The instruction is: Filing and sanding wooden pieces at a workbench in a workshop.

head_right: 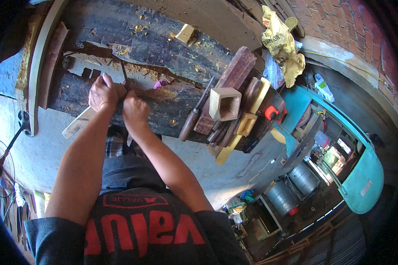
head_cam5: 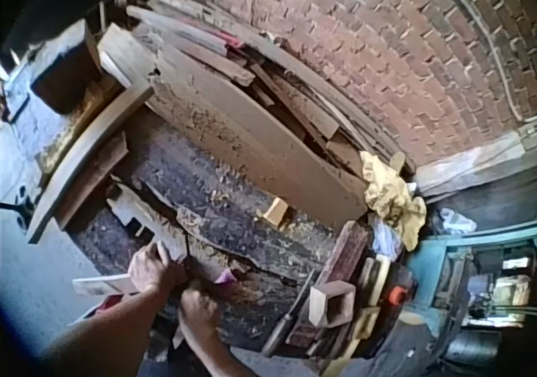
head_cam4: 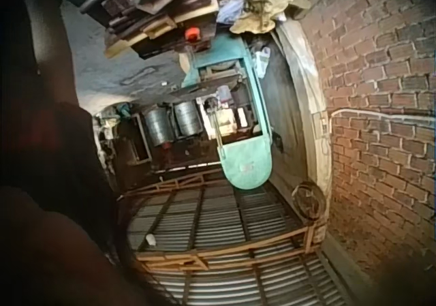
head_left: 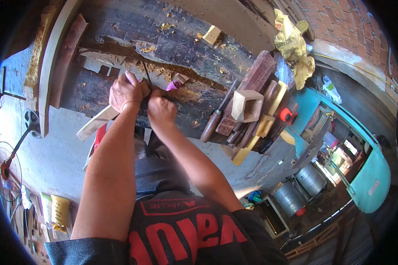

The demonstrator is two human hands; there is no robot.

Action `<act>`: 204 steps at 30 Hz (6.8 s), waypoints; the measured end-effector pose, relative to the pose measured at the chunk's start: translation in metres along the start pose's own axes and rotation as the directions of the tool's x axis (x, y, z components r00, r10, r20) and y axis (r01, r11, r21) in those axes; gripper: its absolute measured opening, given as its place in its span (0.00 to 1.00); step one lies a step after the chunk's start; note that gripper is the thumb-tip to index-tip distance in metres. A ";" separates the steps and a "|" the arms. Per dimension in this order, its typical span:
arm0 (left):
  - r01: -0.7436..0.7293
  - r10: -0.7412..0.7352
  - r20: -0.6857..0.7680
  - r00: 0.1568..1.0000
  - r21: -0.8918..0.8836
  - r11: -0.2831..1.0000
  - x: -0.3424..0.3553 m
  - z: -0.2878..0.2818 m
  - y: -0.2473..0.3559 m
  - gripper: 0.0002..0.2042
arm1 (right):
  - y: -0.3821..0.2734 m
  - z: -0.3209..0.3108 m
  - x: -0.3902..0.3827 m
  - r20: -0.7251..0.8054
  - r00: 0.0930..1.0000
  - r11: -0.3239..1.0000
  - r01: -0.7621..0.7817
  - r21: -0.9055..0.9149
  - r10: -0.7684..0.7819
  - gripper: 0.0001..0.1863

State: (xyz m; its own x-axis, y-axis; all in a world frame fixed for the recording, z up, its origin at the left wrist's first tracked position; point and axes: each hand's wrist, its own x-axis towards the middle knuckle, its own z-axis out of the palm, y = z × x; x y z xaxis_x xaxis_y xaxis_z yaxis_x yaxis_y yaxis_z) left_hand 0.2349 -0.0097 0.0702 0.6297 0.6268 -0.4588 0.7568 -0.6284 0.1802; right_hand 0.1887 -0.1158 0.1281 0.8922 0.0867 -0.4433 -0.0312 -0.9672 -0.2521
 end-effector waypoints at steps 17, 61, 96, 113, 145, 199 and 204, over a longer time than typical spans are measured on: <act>0.010 -0.010 0.034 0.999 -0.010 1.000 -0.002 -0.006 0.002 0.23 | 0.022 0.001 -0.006 0.259 0.964 0.983 0.013 0.182 -0.061 0.06; 0.004 -0.004 -0.008 1.000 0.022 1.000 -0.001 -0.004 0.005 0.23 | -0.001 -0.015 0.010 0.000 0.996 0.972 0.086 0.221 -0.088 0.04; -0.208 0.206 -0.028 0.978 -0.144 0.967 -0.008 -0.008 -0.010 0.35 | 0.184 0.012 -0.199 -0.620 0.534 0.794 -0.547 0.265 0.575 0.13; -0.211 0.210 -0.020 0.977 -0.139 0.968 -0.010 -0.008 -0.012 0.35 | 0.222 -0.047 -0.072 -0.569 0.670 0.865 -0.471 0.172 0.478 0.59; -0.098 0.082 -0.165 0.983 -0.093 0.991 -0.014 0.002 -0.004 0.34 | 0.432 -0.123 -0.015 -0.559 0.384 0.619 -0.716 0.323 0.735 0.54; 0.420 0.873 0.474 0.119 -0.820 0.388 -0.053 -0.087 0.091 0.36 | 0.044 -0.239 0.057 -0.475 0.878 0.799 0.324 0.506 -0.056 0.28; 0.451 0.886 0.427 0.181 -0.837 0.311 -0.027 -0.099 0.076 0.32 | 0.035 -0.243 0.022 -0.179 0.877 0.734 0.473 0.488 -0.446 0.19</act>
State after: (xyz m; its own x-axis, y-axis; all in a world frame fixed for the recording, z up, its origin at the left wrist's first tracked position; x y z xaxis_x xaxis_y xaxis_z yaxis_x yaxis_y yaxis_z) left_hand 0.2929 -0.0289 0.1828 0.7100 -0.6396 -0.2947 0.6656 0.4728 0.5774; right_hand 0.3168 -0.2054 0.3182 0.8771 0.4646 -0.1219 0.1792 -0.5520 -0.8144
